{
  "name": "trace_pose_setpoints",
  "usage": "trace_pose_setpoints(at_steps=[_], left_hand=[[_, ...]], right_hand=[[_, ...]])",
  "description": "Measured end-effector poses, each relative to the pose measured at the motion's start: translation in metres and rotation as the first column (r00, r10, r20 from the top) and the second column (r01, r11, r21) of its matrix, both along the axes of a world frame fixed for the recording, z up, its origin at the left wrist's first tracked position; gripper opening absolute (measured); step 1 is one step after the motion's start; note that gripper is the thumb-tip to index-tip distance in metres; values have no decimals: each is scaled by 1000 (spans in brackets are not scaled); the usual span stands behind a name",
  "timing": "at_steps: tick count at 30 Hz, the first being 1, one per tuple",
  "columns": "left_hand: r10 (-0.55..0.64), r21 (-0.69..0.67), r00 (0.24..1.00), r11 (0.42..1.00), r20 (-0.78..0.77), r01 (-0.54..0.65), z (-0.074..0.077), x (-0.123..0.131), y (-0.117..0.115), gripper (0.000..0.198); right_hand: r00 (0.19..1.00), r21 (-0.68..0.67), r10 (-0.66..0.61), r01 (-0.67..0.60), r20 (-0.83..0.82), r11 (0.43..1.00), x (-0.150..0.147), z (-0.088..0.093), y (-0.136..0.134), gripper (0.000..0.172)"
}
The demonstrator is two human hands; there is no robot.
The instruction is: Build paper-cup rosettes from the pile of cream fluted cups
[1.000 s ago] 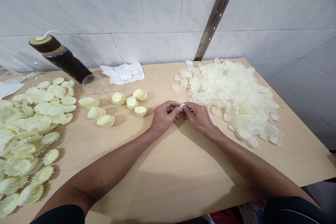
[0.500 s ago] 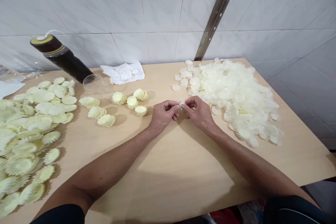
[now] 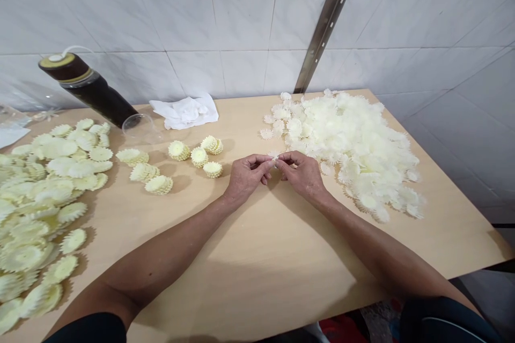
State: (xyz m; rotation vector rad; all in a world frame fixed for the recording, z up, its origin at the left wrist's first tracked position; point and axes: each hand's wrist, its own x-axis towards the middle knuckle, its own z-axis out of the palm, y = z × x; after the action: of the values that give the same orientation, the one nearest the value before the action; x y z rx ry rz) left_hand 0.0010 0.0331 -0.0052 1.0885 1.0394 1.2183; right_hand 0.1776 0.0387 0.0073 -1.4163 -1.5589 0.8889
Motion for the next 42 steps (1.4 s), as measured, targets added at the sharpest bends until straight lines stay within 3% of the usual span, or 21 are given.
trace_pose_setpoints(at_steps=[27,32,35,37,39,42], left_hand=[[39,-27,996,999,-76,-41,0,0,0,32],[67,8,992,998,-107,-67,-4,-1,1,32],[106,16,993,994,-57,-105,-6,-5,4,36],[85,-1,996,996,8,-85,-5,-7,6,40],[56,-22,996,998,72,-54,-4,-8,8,46],[18,-51,986,999,167,-9,-1,-8,10,51]], right_hand=[[976,255,-21,-36,218,966,-2,-11,-2,22],[952,354,-113,5,286,935,10,-7,7,21],[965,246,-179,130,191,960,23,3,15,26],[990,110,-138,133,38,985,28,8,17,35],[987,-5,-37,37,-158,999,30,12,18,42],[905,-141,71,-142,-420,980,29,17,15,47]])
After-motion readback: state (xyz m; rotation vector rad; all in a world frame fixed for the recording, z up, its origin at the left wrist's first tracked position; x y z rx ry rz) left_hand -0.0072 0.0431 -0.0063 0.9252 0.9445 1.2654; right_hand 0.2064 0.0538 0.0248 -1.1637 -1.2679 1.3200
